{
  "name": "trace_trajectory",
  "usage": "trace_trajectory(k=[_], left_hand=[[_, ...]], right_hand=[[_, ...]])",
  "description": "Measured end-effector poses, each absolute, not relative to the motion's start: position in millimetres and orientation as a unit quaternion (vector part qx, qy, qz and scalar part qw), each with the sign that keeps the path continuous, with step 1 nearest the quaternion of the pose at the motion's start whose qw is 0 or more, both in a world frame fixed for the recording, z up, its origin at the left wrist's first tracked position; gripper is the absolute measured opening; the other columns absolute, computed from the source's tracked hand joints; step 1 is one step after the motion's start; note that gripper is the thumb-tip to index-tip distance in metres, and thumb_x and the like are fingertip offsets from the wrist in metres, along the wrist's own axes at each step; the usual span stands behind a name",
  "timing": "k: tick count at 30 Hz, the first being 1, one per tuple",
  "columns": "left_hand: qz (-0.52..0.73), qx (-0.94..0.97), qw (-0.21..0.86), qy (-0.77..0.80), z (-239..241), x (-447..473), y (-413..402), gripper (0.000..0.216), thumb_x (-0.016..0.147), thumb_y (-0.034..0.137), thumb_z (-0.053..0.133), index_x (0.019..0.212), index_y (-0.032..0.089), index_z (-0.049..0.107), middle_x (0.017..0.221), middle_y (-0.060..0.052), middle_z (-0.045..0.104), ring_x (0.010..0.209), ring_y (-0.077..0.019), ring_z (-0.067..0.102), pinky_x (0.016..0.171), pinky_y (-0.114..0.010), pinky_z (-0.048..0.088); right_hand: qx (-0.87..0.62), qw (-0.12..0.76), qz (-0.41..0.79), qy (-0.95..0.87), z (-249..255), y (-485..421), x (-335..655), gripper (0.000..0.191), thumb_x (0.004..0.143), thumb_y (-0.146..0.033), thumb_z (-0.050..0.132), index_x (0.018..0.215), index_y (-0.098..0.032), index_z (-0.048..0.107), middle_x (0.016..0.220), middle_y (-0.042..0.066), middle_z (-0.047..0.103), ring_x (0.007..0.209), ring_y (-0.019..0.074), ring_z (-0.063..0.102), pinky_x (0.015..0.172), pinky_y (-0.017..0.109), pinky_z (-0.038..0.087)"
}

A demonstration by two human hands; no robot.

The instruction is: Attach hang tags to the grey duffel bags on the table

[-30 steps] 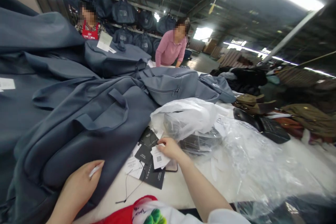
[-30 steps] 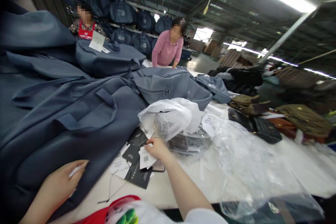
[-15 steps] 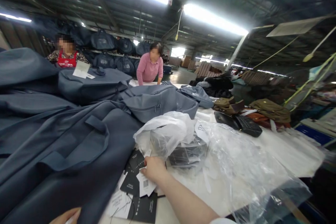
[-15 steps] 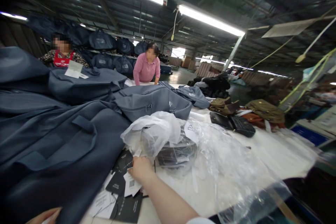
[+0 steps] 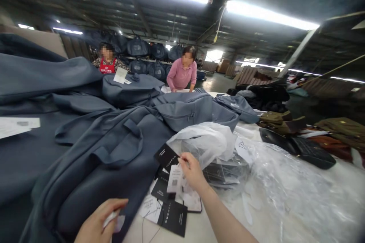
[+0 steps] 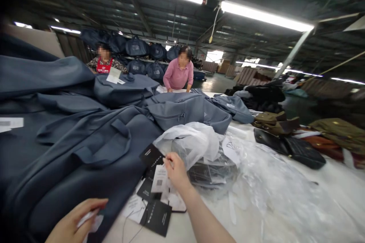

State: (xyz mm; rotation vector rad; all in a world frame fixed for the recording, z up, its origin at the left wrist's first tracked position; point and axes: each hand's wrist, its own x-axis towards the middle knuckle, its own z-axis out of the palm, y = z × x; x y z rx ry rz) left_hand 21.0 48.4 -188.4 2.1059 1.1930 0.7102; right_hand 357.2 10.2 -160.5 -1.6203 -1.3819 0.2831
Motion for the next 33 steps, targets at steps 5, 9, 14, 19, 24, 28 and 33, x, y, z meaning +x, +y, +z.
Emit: trace_trajectory(k=[5,9,14,19,24,28,33], left_hand=[[0.276,0.839,0.259,0.391,-117.5,64.1,33.8,0.025,0.087,0.033,0.049,0.102,0.029,0.069,0.102,-0.001,0.071,0.096,-0.0174,0.066,0.088,-0.027,0.053],[0.261,0.874,0.208,0.355,-88.7,99.2,32.1,0.036,0.088,0.027,0.046,0.122,0.03,0.058,0.125,-0.003,0.061,0.108,-0.0197,0.062,0.094,-0.034,0.05],[0.214,0.873,0.193,0.394,-97.7,129.9,25.7,0.078,0.078,0.031,0.063,0.147,0.032,0.027,0.143,-0.007,0.046,0.112,-0.0266,0.06,0.092,-0.042,0.051],[0.248,0.825,0.222,0.456,-123.5,134.6,21.2,0.082,0.076,0.025,0.064,0.148,0.02,0.024,0.128,-0.011,0.06,0.108,-0.0259,0.063,0.092,-0.039,0.051],[0.302,0.821,0.282,0.393,-127.7,120.6,20.5,0.059,0.083,0.027,0.056,0.139,0.024,0.041,0.13,-0.007,0.061,0.112,-0.0215,0.062,0.095,-0.034,0.05],[0.353,0.799,0.32,0.365,-126.1,114.6,22.6,0.042,0.092,0.025,0.04,0.132,0.022,0.05,0.132,-0.005,0.06,0.12,-0.0167,0.056,0.102,-0.029,0.045],[0.352,0.792,0.283,0.411,-124.2,113.5,25.1,0.046,0.086,0.024,0.047,0.132,0.02,0.049,0.127,-0.005,0.063,0.108,-0.0188,0.063,0.095,-0.031,0.05]], right_hand=[[-0.608,0.582,0.14,-0.521,-141.2,12.4,354.9,0.018,0.089,-0.036,0.052,0.081,-0.02,0.056,0.09,0.005,0.062,0.081,0.0174,0.056,0.077,0.03,0.043],[-0.593,0.613,0.192,-0.486,-134.4,8.6,344.3,0.022,0.085,-0.041,0.058,0.081,-0.02,0.057,0.072,0.0,0.057,0.067,0.0148,0.05,0.064,0.026,0.041],[-0.545,0.638,0.31,-0.446,-124.7,0.1,318.3,0.025,0.084,-0.044,0.061,0.082,-0.019,0.055,0.072,-0.001,0.053,0.065,0.0129,0.047,0.062,0.025,0.04],[-0.452,0.678,0.463,-0.35,-124.9,-3.4,291.7,0.025,0.08,-0.042,0.067,0.082,-0.021,0.055,0.075,-0.002,0.055,0.069,0.0127,0.05,0.066,0.025,0.041],[-0.4,0.688,0.532,-0.288,-132.3,0.7,282.9,0.025,0.075,-0.038,0.073,0.075,-0.02,0.056,0.071,-0.003,0.056,0.066,0.0112,0.049,0.065,0.023,0.04],[-0.405,0.691,0.537,-0.264,-141.4,5.1,282.8,0.025,0.073,-0.038,0.075,0.077,-0.02,0.06,0.072,-0.003,0.058,0.066,0.0112,0.051,0.065,0.024,0.041],[-0.473,0.686,0.47,-0.291,-142.2,5.1,285.3,0.031,0.077,-0.046,0.07,0.095,-0.022,0.064,0.084,0.0,0.063,0.075,0.0145,0.055,0.07,0.027,0.044]])
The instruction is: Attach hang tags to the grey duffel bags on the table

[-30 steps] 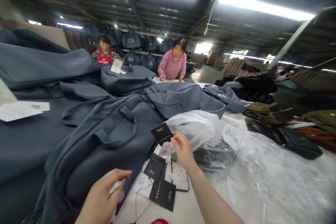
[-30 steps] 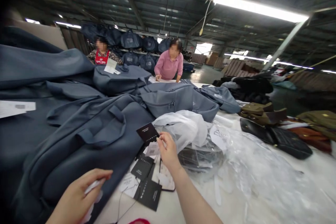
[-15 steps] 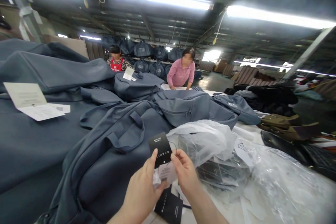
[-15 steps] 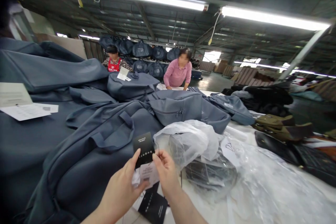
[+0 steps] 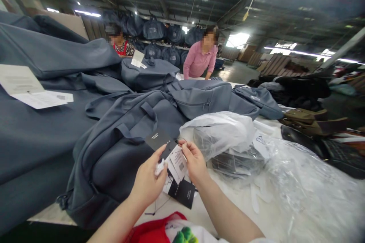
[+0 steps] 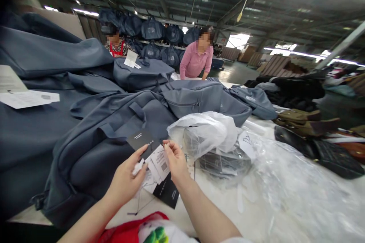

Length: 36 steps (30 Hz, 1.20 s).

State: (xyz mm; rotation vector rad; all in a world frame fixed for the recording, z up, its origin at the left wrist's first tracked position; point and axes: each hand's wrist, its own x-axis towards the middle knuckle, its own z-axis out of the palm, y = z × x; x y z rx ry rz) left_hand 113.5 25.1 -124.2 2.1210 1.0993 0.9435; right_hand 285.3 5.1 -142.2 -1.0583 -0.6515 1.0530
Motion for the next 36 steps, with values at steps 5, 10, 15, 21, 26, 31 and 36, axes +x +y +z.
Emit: trace_trajectory(k=[5,10,15,21,26,31,36], left_hand=[[0.316,0.796,0.271,0.439,-119.9,114.2,18.9,0.053,0.077,0.031,0.064,0.128,0.022,0.05,0.123,-0.006,0.065,0.104,-0.0222,0.064,0.092,-0.034,0.05],[0.252,0.766,0.302,0.508,-126.6,113.8,10.2,0.057,0.074,0.033,0.067,0.126,0.021,0.046,0.112,-0.008,0.068,0.095,-0.0268,0.067,0.082,-0.039,0.051],[0.271,0.742,0.317,0.525,-132.8,105.2,11.0,0.037,0.081,0.025,0.056,0.117,0.02,0.05,0.106,-0.008,0.069,0.091,-0.0236,0.067,0.084,-0.038,0.05],[0.276,0.751,0.299,0.519,-133.6,104.5,9.1,0.05,0.079,0.025,0.057,0.127,0.02,0.042,0.113,-0.009,0.066,0.093,-0.024,0.066,0.085,-0.04,0.05],[0.292,0.762,0.297,0.496,-136.8,107.5,3.3,0.049,0.08,0.025,0.057,0.127,0.021,0.043,0.111,-0.007,0.067,0.087,-0.0223,0.067,0.081,-0.038,0.051],[0.3,0.772,0.284,0.482,-133.7,106.6,0.5,0.045,0.082,0.028,0.055,0.125,0.02,0.045,0.116,-0.009,0.066,0.089,-0.0221,0.068,0.082,-0.037,0.052],[0.289,0.785,0.254,0.486,-134.1,105.6,-0.4,0.048,0.082,0.027,0.056,0.128,0.021,0.044,0.115,-0.008,0.067,0.087,-0.0225,0.069,0.079,-0.036,0.053]], right_hand=[[-0.488,0.663,0.433,-0.367,-133.1,-1.2,278.5,0.023,0.076,-0.041,0.071,0.082,-0.019,0.064,0.089,0.002,0.063,0.083,0.015,0.055,0.078,0.026,0.043],[-0.448,0.661,0.495,-0.344,-137.3,-9.2,258.6,0.02,0.077,-0.037,0.07,0.08,-0.02,0.062,0.093,0.002,0.062,0.081,0.0141,0.055,0.077,0.026,0.044],[-0.467,0.658,0.468,-0.36,-143.6,-5.6,259.0,0.02,0.079,-0.038,0.069,0.084,-0.019,0.063,0.095,0.003,0.064,0.086,0.0148,0.055,0.082,0.027,0.042],[-0.457,0.708,0.439,-0.312,-138.1,8.0,268.3,0.023,0.086,-0.042,0.06,0.08,-0.02,0.056,0.079,0.0,0.065,0.073,0.0128,0.056,0.069,0.025,0.043],[-0.449,0.721,0.438,-0.293,-134.0,11.7,259.4,0.025,0.086,-0.044,0.059,0.081,-0.021,0.053,0.073,-0.003,0.06,0.055,0.009,0.049,0.063,0.025,0.045],[-0.5,0.693,0.382,-0.353,-138.1,15.0,256.0,0.026,0.088,-0.045,0.056,0.082,-0.021,0.052,0.067,-0.003,0.056,0.052,0.0093,0.048,0.058,0.024,0.043],[-0.511,0.696,0.357,-0.356,-139.6,18.6,257.3,0.028,0.087,-0.048,0.056,0.081,-0.021,0.051,0.072,-0.002,0.059,0.051,0.0085,0.044,0.052,0.023,0.039]])
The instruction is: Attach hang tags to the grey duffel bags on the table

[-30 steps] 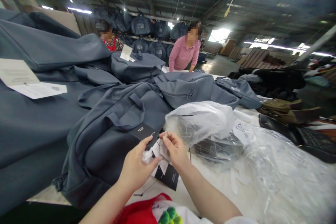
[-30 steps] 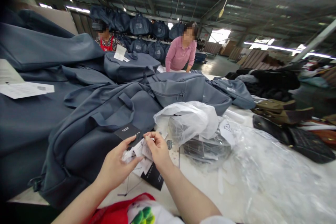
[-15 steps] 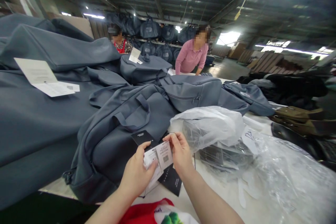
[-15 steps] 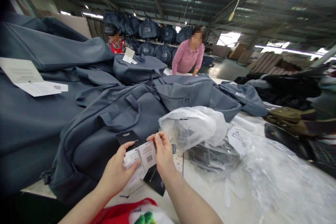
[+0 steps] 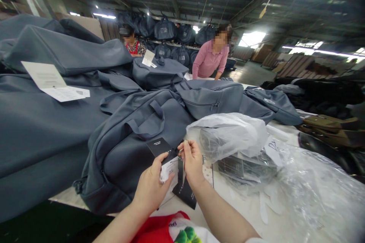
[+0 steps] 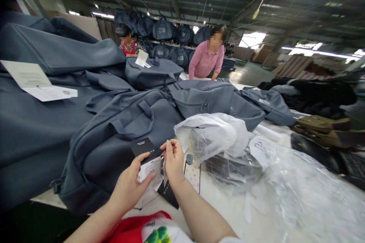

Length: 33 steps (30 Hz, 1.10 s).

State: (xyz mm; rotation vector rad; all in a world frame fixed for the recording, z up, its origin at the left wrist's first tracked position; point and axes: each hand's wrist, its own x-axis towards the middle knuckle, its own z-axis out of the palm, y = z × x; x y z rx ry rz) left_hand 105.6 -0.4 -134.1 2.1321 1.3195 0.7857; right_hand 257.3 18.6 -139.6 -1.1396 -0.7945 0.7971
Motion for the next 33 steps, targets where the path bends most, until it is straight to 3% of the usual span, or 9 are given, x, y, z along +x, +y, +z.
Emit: trace_trajectory(k=[7,13,17,20,22,24,26,29,33], left_hand=[[0.217,0.809,0.189,0.513,-135.2,99.6,6.6,0.036,0.086,0.028,0.054,0.121,0.019,0.055,0.103,-0.008,0.071,0.087,-0.0238,0.068,0.078,-0.035,0.051],[0.22,0.815,0.149,0.515,-130.8,99.2,12.3,0.028,0.087,0.03,0.056,0.112,0.028,0.067,0.094,-0.004,0.064,0.08,-0.0177,0.063,0.074,-0.029,0.051],[0.25,0.815,0.113,0.51,-126.0,100.1,10.4,0.019,0.083,0.024,0.06,0.096,0.028,0.073,0.118,-0.009,0.053,0.09,-0.0196,0.061,0.08,-0.033,0.052],[0.256,0.82,0.067,0.507,-120.7,97.3,10.3,0.015,0.081,0.017,0.059,0.082,0.024,0.073,0.142,-0.01,0.04,0.118,-0.0296,0.051,0.092,-0.04,0.049],[0.237,0.827,0.065,0.505,-119.5,96.0,11.5,0.016,0.083,0.016,0.054,0.079,0.022,0.069,0.141,-0.01,0.045,0.125,-0.0307,0.047,0.095,-0.04,0.046],[0.185,0.832,0.116,0.511,-121.2,97.6,12.8,0.02,0.087,0.016,0.046,0.083,0.021,0.065,0.116,-0.011,0.064,0.109,-0.027,0.059,0.088,-0.038,0.049],[0.144,0.824,0.202,0.509,-124.2,103.0,13.3,0.021,0.087,0.016,0.042,0.089,0.021,0.062,0.088,-0.007,0.07,0.084,-0.0227,0.066,0.078,-0.033,0.049],[0.178,0.793,0.375,0.446,-124.0,113.3,12.8,0.015,0.083,0.019,0.046,0.086,0.019,0.061,0.083,-0.004,0.069,0.079,-0.0201,0.064,0.074,-0.029,0.046],[0.222,0.69,0.57,0.387,-113.9,114.1,14.4,0.009,0.077,0.022,0.051,0.073,0.016,0.057,0.071,-0.001,0.062,0.068,-0.0157,0.056,0.065,-0.025,0.042]], right_hand=[[-0.44,0.636,0.537,-0.337,-122.9,20.4,282.6,0.03,0.081,-0.045,0.062,0.069,-0.019,0.052,0.042,-0.009,0.037,0.039,0.0065,0.029,0.05,0.023,0.035],[-0.354,0.628,0.635,-0.279,-118.6,20.0,296.1,0.025,0.076,-0.038,0.068,0.072,-0.02,0.051,0.062,-0.007,0.052,0.038,0.0029,0.02,0.049,0.023,0.038],[-0.325,0.631,0.652,-0.268,-116.2,15.3,292.1,0.021,0.078,-0.034,0.065,0.072,-0.02,0.05,0.057,-0.007,0.046,0.039,0.005,0.019,0.051,0.025,0.04],[-0.294,0.61,0.678,-0.285,-114.5,14.5,293.8,0.022,0.079,-0.031,0.063,0.069,-0.021,0.047,0.052,-0.009,0.036,0.041,0.0066,0.022,0.065,0.028,0.046],[-0.282,0.595,0.691,-0.297,-113.6,15.9,296.0,0.025,0.077,-0.031,0.064,0.065,-0.022,0.044,0.048,-0.01,0.028,0.043,0.0075,0.023,0.075,0.032,0.047],[-0.276,0.583,0.701,-0.304,-112.3,17.7,295.2,0.027,0.075,-0.033,0.064,0.065,-0.022,0.042,0.047,-0.01,0.023,0.043,0.008,0.02,0.076,0.034,0.046],[-0.257,0.571,0.716,-0.308,-110.5,19.1,289.4,0.028,0.075,-0.037,0.065,0.067,-0.023,0.042,0.046,-0.011,0.02,0.042,0.0081,0.016,0.07,0.033,0.046],[-0.204,0.547,0.741,-0.331,-108.0,20.6,275.2,0.03,0.075,-0.04,0.066,0.068,-0.023,0.043,0.046,-0.012,0.019,0.042,0.0077,0.015,0.064,0.03,0.043],[-0.188,0.541,0.718,-0.395,-107.0,24.0,266.8,0.026,0.077,-0.04,0.068,0.073,-0.022,0.05,0.048,-0.011,0.026,0.045,0.0079,0.027,0.081,0.035,0.043]])
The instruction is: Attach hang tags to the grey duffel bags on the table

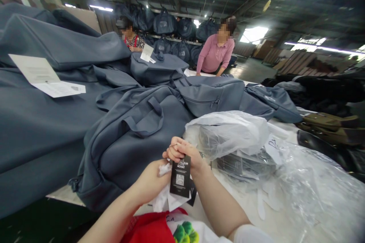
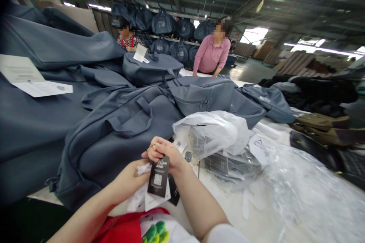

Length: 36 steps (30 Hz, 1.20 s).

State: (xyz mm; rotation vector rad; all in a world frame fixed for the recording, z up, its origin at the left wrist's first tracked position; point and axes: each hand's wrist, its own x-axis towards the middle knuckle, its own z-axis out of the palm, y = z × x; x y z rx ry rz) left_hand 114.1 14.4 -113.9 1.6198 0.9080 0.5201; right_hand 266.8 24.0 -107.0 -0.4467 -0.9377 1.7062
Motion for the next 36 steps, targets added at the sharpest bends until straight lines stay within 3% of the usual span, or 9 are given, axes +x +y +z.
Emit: trace_trajectory(k=[4,8,12,15,18,22,26,33,36], left_hand=[[0.238,0.587,0.669,0.388,-111.5,103.1,16.9,0.009,0.066,0.023,0.052,0.071,0.015,0.054,0.062,0.003,0.052,0.058,-0.0113,0.046,0.055,-0.022,0.036],[0.259,0.523,0.712,0.391,-122.0,100.3,16.1,0.01,0.062,0.023,0.051,0.069,0.015,0.052,0.06,0.003,0.049,0.054,-0.0098,0.042,0.051,-0.02,0.032],[0.266,0.498,0.723,0.399,-127.6,103.9,13.6,0.022,0.072,0.035,0.059,0.079,0.014,0.056,0.067,0.0,0.057,0.061,-0.0127,0.05,0.059,-0.023,0.04],[0.252,0.557,0.685,0.396,-126.0,104.7,12.1,0.031,0.07,0.038,0.069,0.088,0.014,0.06,0.081,-0.004,0.065,0.074,-0.0178,0.058,0.07,-0.028,0.044],[0.244,0.608,0.62,0.431,-123.3,103.0,12.5,0.029,0.066,0.035,0.071,0.083,0.014,0.059,0.079,-0.004,0.066,0.074,-0.0195,0.06,0.069,-0.028,0.044],[0.234,0.667,0.523,0.476,-119.6,98.2,16.3,0.02,0.068,0.033,0.067,0.069,0.017,0.055,0.065,0.0,0.062,0.063,-0.017,0.056,0.06,-0.026,0.041],[0.245,0.678,0.494,0.485,-117.3,92.2,18.9,0.015,0.071,0.031,0.064,0.073,0.017,0.058,0.068,0.0,0.065,0.064,-0.017,0.058,0.062,-0.026,0.043],[0.248,0.686,0.482,0.485,-119.4,81.7,17.8,0.017,0.07,0.031,0.065,0.068,0.017,0.057,0.066,0.001,0.063,0.064,-0.0161,0.057,0.06,-0.025,0.042],[0.221,0.684,0.505,0.478,-122.3,77.3,17.2,0.018,0.069,0.031,0.066,0.067,0.016,0.056,0.065,0.001,0.062,0.063,-0.0154,0.055,0.058,-0.024,0.04]], right_hand=[[-0.209,0.519,0.694,-0.452,-111.0,28.2,274.9,0.026,0.08,-0.04,0.068,0.075,-0.021,0.051,0.052,-0.01,0.032,0.05,0.0084,0.033,0.093,0.041,0.04],[-0.201,0.478,0.702,-0.488,-122.4,31.7,281.0,0.027,0.08,-0.041,0.069,0.079,-0.02,0.052,0.053,-0.01,0.039,0.049,0.0073,0.034,0.084,0.037,0.043],[-0.226,0.439,0.705,-0.509,-126.9,31.0,280.2,0.028,0.079,-0.039,0.071,0.083,-0.018,0.054,0.06,-0.007,0.049,0.053,0.0069,0.04,0.073,0.029,0.043],[-0.256,0.438,0.676,-0.534,-123.0,29.7,275.7,0.024,0.081,-0.037,0.069,0.081,-0.018,0.054,0.062,-0.006,0.054,0.054,0.0067,0.044,0.077,0.03,0.045],[-0.28,0.503,0.637,-0.512,-121.8,31.6,269.5,0.022,0.085,-0.036,0.065,0.079,-0.019,0.053,0.059,-0.005,0.057,0.059,0.0088,0.054,0.09,0.035,0.044],[-0.353,0.608,0.583,-0.409,-127.2,32.6,263.8,0.023,0.088,-0.039,0.058,0.081,-0.021,0.047,0.087,0.002,0.07,0.085,0.0141,0.065,0.086,0.034,0.048],[-0.423,0.534,0.509,-0.527,-130.9,21.7,261.1,0.019,0.09,-0.036,0.056,0.083,-0.02,0.048,0.105,0.007,0.069,0.099,0.0175,0.063,0.087,0.034,0.047],[-0.428,0.452,0.485,-0.614,-139.4,12.2,260.0,0.015,0.084,-0.026,0.062,0.097,-0.019,0.063,0.094,0.003,0.069,0.087,0.0156,0.064,0.08,0.03,0.049],[-0.428,0.426,0.43,-0.671,-140.2,13.5,260.9,0.014,0.083,-0.021,0.061,0.094,-0.02,0.07,0.088,0.003,0.068,0.083,0.0148,0.063,0.077,0.028,0.048]])
